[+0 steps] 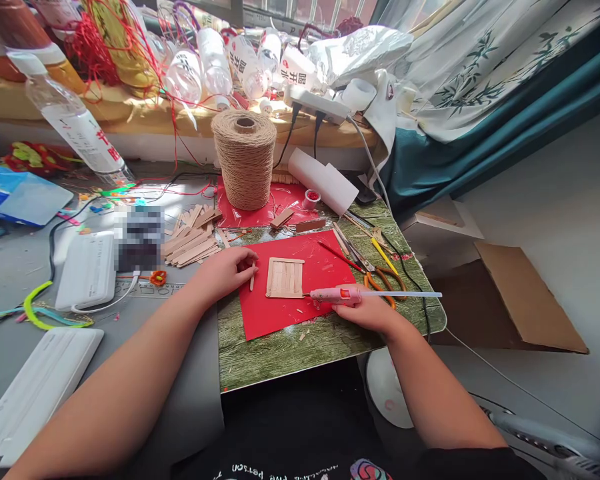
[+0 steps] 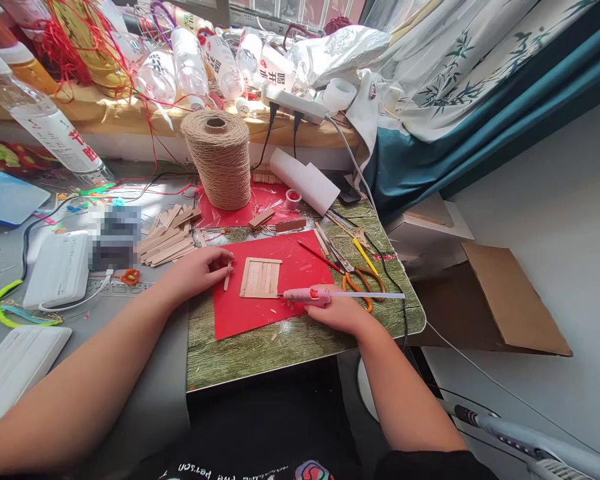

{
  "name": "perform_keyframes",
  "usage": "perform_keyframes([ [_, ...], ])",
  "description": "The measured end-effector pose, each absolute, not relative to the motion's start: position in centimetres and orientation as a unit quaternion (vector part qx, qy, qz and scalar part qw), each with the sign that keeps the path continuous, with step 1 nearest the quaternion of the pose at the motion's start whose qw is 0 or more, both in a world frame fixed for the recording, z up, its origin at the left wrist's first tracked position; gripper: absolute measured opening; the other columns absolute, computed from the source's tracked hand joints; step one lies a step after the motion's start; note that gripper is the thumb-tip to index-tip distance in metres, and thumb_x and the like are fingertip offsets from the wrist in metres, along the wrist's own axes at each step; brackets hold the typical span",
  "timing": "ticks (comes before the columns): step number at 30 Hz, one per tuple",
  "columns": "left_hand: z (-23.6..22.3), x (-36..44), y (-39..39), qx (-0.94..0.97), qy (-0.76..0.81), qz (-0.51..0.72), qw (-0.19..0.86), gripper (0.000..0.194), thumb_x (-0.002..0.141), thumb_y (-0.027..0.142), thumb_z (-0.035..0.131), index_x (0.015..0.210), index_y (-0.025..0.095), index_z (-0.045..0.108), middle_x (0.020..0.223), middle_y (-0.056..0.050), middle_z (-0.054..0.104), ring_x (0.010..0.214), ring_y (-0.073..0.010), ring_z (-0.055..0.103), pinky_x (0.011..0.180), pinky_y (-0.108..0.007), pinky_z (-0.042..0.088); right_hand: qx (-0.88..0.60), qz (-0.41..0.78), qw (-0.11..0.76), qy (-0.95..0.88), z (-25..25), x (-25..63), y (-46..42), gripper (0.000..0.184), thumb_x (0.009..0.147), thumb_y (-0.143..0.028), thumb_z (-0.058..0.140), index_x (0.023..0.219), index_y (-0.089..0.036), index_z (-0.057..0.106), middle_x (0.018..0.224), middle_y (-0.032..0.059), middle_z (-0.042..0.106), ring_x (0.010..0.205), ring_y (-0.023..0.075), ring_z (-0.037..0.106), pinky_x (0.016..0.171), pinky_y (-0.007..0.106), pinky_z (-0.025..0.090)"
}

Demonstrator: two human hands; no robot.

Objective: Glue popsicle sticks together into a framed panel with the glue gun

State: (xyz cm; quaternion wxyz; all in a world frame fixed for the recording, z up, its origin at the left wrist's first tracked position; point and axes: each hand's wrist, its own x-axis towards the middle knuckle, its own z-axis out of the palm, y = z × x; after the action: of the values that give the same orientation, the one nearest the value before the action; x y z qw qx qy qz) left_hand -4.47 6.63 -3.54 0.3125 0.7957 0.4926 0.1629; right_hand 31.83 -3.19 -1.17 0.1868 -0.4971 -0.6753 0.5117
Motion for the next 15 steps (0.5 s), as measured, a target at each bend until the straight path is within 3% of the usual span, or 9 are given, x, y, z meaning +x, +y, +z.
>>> perform_keyframes([
  [5, -3.53, -4.50, 6.61, 0.797, 0.494, 0.161, 0.307, 0.030, 0.089, 0.043, 0.061, 0.110, 0.024, 0.071, 0.099, -0.005, 0.075, 0.086, -0.0229, 0.068, 0.075, -0.035, 0.052, -0.508, 0.508, 0.187, -0.669, -1.02, 31.74, -3.15, 0.051, 0.079, -0.017, 0.068, 0.128, -0.030, 0.077, 0.110, 0.0009, 0.081, 0.116, 0.0316, 0.072, 0.104, 0.045, 0.058],
  [11, -3.42, -4.43, 6.53, 0.795, 0.498, 0.156, 0.310, 0.030, 0.089, 0.043, 0.060, 0.110, 0.024, 0.071, 0.099, -0.005, 0.075, 0.083, -0.0220, 0.068, 0.073, -0.034, 0.051, -0.486, 0.505, 0.174, -0.691, -0.97, 31.76, -3.04, 0.054, 0.081, -0.016, 0.063, 0.132, -0.031, 0.073, 0.131, 0.0016, 0.074, 0.119, 0.0286, 0.071, 0.106, 0.045, 0.056],
  [15, -3.38, -4.42, 6.53, 0.796, 0.498, 0.154, 0.307, 0.030, 0.090, 0.043, 0.060, 0.111, 0.024, 0.071, 0.099, -0.005, 0.075, 0.085, -0.0220, 0.068, 0.073, -0.034, 0.051, -0.487, 0.504, 0.170, -0.692, -1.13, 31.83, -3.03, 0.056, 0.082, -0.015, 0.060, 0.135, -0.030, 0.071, 0.134, 0.0021, 0.073, 0.120, 0.0264, 0.071, 0.105, 0.042, 0.056],
])
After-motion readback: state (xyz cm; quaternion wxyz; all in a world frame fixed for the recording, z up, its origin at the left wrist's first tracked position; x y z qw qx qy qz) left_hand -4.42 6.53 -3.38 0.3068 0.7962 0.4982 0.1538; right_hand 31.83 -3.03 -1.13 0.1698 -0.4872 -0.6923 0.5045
